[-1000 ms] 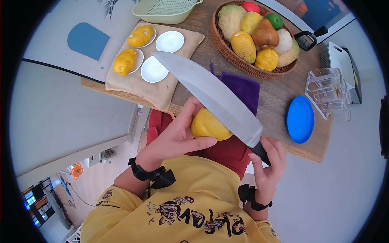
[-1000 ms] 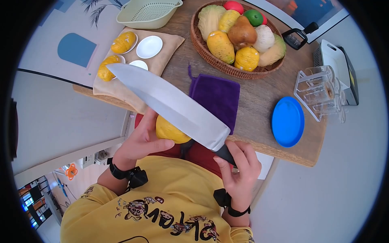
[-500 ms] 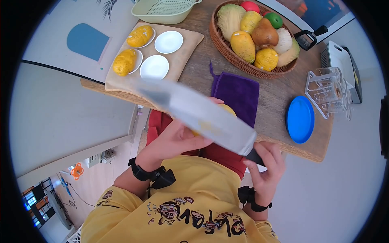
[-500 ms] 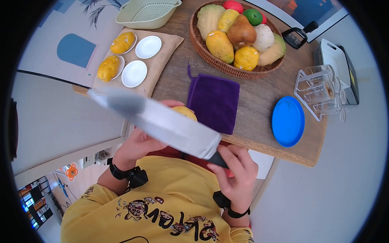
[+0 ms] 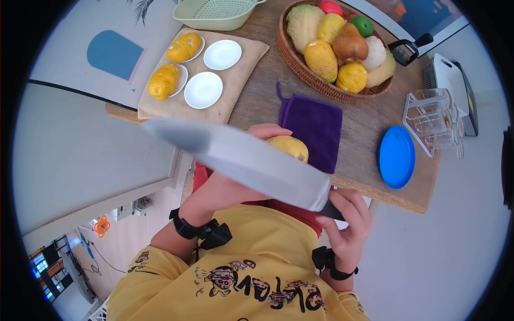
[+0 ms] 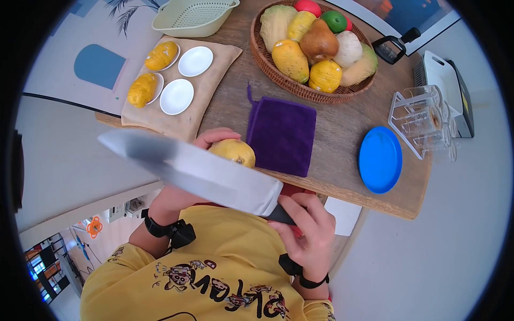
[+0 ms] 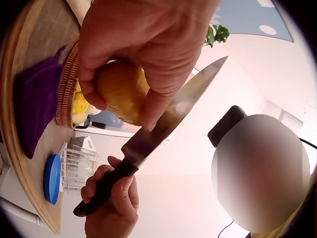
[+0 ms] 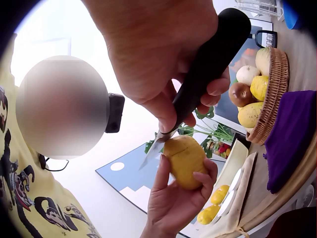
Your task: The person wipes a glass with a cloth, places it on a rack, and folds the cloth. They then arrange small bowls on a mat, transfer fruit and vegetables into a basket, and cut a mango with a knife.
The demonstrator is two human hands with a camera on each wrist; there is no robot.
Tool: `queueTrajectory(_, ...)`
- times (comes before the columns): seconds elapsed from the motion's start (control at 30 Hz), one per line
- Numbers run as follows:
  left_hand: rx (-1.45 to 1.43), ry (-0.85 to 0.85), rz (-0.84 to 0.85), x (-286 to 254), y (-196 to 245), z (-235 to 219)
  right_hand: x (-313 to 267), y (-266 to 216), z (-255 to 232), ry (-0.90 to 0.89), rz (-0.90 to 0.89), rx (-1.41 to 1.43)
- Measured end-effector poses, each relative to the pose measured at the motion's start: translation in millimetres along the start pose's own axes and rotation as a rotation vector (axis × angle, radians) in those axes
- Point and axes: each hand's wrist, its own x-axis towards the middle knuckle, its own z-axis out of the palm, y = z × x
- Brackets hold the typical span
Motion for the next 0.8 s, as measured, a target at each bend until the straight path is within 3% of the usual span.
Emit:
queueTrajectory(0.03, 0.122, -0.054, 0.093, 0, 2, -2, 0, 1, 1, 0.002, 0.010, 0.000)
queueTrajectory(0.1, -0.400, 0.082, -0.192, -11, 0, 9, -1, 7, 2, 0.029, 0.032, 0.000)
queueTrajectory(0.2, -0.375, 0.063, -0.142, -8, -1, 6, -1, 7, 1, 0.056, 0.081, -0.046)
queueTrajectory(0.27, -0.061, -0.017, -0.017, -3, -2, 2, 0, 2, -1, 0.000, 0.043, -0.018)
queueTrajectory(0.3, -0.031, 0.025, -0.002, -2, -11, 2, 0, 1, -2, -0.056, 0.005, 0.010)
queueTrajectory(0.4, -0.103, 0.021, -0.078, -7, -7, 7, -1, 3, 2, -0.045, 0.026, 0.009)
queueTrajectory(0.47, -0.297, 0.055, -0.168, -15, -7, 10, -1, 9, 4, 0.010, 0.058, -0.030)
queueTrajectory(0.6, -0.412, 0.041, -0.071, -11, 0, 8, -1, 12, 4, 0.056, 0.108, -0.032)
queueTrajectory(0.67, -0.538, 0.037, -0.211, -15, 0, 6, -1, 9, 3, 0.029, 0.063, -0.009)
queueTrajectory(0.8, -0.240, -0.016, -0.120, -3, -3, 2, -1, 2, 0, -0.030, 0.004, 0.011)
